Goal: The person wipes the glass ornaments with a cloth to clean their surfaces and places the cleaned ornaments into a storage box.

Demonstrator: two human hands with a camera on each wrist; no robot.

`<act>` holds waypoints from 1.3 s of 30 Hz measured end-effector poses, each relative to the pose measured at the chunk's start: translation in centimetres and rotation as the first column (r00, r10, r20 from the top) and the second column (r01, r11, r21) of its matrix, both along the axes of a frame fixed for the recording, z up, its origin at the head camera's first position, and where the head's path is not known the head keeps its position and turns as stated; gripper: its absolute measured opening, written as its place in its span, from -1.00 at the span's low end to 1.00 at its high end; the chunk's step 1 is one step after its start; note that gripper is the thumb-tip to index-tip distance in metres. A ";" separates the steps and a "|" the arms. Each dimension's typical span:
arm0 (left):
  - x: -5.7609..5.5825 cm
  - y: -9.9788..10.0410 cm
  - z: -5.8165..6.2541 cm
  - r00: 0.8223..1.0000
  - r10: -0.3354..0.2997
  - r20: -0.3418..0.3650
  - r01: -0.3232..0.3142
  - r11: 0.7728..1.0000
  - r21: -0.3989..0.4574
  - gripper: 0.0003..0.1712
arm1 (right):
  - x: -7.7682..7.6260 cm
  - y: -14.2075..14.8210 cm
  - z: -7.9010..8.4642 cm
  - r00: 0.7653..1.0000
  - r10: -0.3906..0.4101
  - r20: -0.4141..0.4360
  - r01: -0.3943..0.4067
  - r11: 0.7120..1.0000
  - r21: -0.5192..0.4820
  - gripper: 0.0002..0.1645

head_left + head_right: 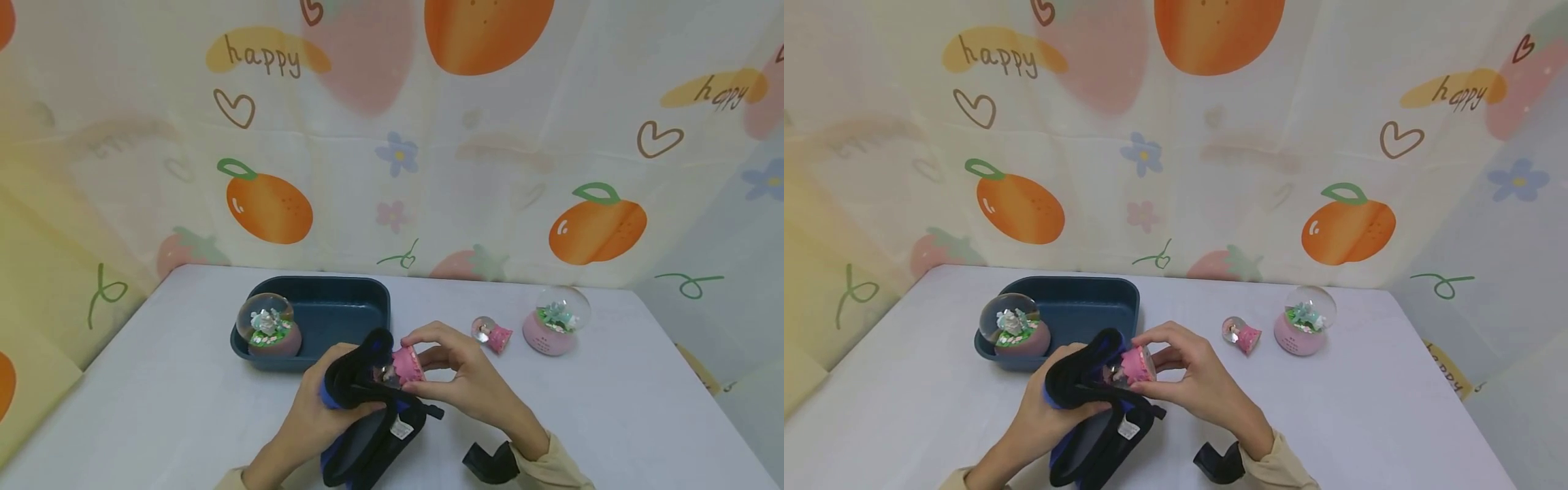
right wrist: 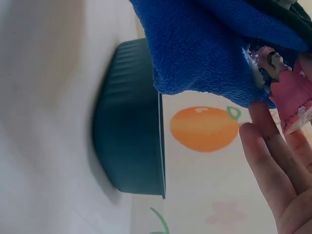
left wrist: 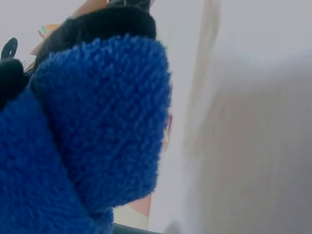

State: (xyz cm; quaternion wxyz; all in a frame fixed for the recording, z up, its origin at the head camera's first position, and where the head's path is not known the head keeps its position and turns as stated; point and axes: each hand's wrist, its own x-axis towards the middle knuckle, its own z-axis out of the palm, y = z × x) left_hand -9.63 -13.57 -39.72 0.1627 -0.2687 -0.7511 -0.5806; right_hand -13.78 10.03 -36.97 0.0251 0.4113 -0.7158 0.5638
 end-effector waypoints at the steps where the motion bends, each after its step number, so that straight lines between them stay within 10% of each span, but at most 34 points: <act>1: -0.1 0.0 -0.1 1.000 -0.008 -0.019 0.008 1.000 0.006 -0.37 | 0.0 0.0 0.0 1.000 -0.009 0.005 0.009 1.000 0.006 -0.41; 15: -0.7 -0.2 -0.4 0.977 0.061 -0.205 -0.029 0.987 0.155 -0.51 | -0.2 0.0 0.0 0.992 -0.108 -0.069 0.105 0.994 -0.041 -0.41; 22: -0.2 -0.1 -0.2 0.989 0.144 -0.023 -0.141 0.986 0.087 -0.46 | -0.3 -0.1 -0.1 0.992 -0.115 -0.059 0.109 0.989 -0.095 -0.35; 34: 0.1 0.0 -0.1 0.985 -0.082 0.152 0.074 0.996 0.059 -0.18 | 0.5 -0.8 -0.3 0.998 0.007 0.070 0.004 0.988 -0.152 -0.27; 39: 0.3 0.1 -0.2 0.985 -0.075 0.155 0.069 0.997 0.046 -0.17 | 0.6 -1.0 -0.4 0.989 0.016 0.145 0.003 0.991 -0.132 -0.29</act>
